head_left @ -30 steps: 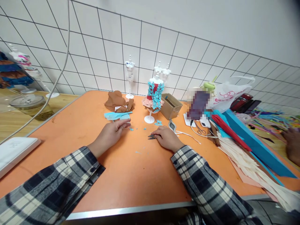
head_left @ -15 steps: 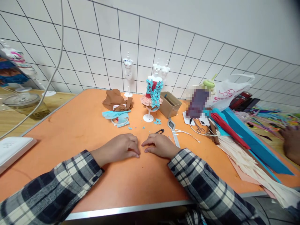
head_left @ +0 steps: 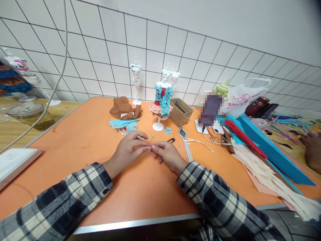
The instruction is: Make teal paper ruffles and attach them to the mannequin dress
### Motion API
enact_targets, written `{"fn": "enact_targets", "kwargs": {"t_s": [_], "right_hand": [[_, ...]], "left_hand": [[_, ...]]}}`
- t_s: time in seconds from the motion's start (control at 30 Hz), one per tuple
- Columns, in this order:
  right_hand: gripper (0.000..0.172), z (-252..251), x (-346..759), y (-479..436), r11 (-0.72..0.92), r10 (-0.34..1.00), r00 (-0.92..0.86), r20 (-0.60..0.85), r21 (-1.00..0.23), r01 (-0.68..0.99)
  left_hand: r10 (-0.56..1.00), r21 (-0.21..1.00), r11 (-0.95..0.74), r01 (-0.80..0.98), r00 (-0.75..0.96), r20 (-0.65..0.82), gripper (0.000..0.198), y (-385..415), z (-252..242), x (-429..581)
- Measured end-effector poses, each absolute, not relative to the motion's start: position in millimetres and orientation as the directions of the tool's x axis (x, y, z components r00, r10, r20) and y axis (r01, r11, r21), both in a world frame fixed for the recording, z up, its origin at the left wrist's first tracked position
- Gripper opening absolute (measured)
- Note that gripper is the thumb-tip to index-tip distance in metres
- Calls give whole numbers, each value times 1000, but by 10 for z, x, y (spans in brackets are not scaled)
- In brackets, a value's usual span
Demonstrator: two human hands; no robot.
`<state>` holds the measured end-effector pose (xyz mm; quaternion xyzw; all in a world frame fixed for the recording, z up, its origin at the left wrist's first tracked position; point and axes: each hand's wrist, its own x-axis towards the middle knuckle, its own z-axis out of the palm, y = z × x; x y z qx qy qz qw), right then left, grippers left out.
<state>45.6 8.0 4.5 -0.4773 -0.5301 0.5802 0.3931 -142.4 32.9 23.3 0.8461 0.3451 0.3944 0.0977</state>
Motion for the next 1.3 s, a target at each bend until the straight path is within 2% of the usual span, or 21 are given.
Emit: {"fn": "enact_targets", "kwargs": {"t_s": [0.03, 0.1, 0.2, 0.43, 0.6, 0.73, 0.8, 0.87, 0.9, 0.97, 1.0, 1.07, 1.13, 1.23, 1.3], "right_hand": [[20, 43, 441, 74, -232, 943, -271, -195, -967, -110], [24, 55, 434, 57, -355, 907, -345, -240, -878, -322], [25, 100, 464, 34, -456, 862, -435, -260, -771, -444], [17, 97, 491, 53, -502, 848, -451, -279, -695, -514], [19, 56, 497, 46, -570, 800, -533, -276, -629, -529], [28, 46, 445, -17, -603, 767, -584, -267, -610, -513], [32, 44, 440, -16, -566, 791, -553, -262, -657, -499], [31, 49, 494, 48, -445, 864, -436, -253, -789, -424], [29, 55, 547, 106, -344, 912, -341, -228, -878, -332], [19, 66, 688, 256, -72, 989, -127, -71, -997, 0], [13, 69, 762, 337, 67, 996, -66, 54, -975, 211], [9, 63, 879, 478, 247, 968, -95, 233, -806, 539], [13, 42, 927, 570, 359, 932, -237, 274, -603, 712], [15, 12, 887, 617, 477, 878, -416, 238, -356, 803], [16, 14, 835, 619, 499, 865, -459, 205, -250, 829]], "left_hand": [[627, 431, -771, 469, 444, 640, 25, 311, 229, -1404], [587, 417, -803, 426, 445, 676, 22, 283, 222, -1378], [588, 406, -795, 450, 412, 696, 18, 280, 216, -1379], [551, 291, -821, 491, 549, 628, 24, 335, 195, -1431], [452, 205, -886, 416, 680, 578, 31, 302, 256, -1440], [439, 236, -898, 370, 770, 464, 40, 244, 350, -1455], [429, 285, -898, 335, 811, 398, 45, 231, 359, -1477], [470, 347, -871, 349, 799, 375, 50, 242, 335, -1511], [516, 381, -843, 379, 771, 374, 53, 257, 316, -1530], [603, 438, -785, 438, 703, 377, 51, 304, 279, -1571], [628, 457, -766, 453, 678, 380, 47, 333, 266, -1590], [653, 487, -746, 454, 643, 399, 40, 389, 253, -1622], [691, 532, -715, 453, 575, 439, 39, 428, 253, -1645], [794, 638, -608, 473, 370, 482, 40, 457, 255, -1674], [857, 726, -511, 460, 209, 471, 42, 481, 247, -1700]]}}
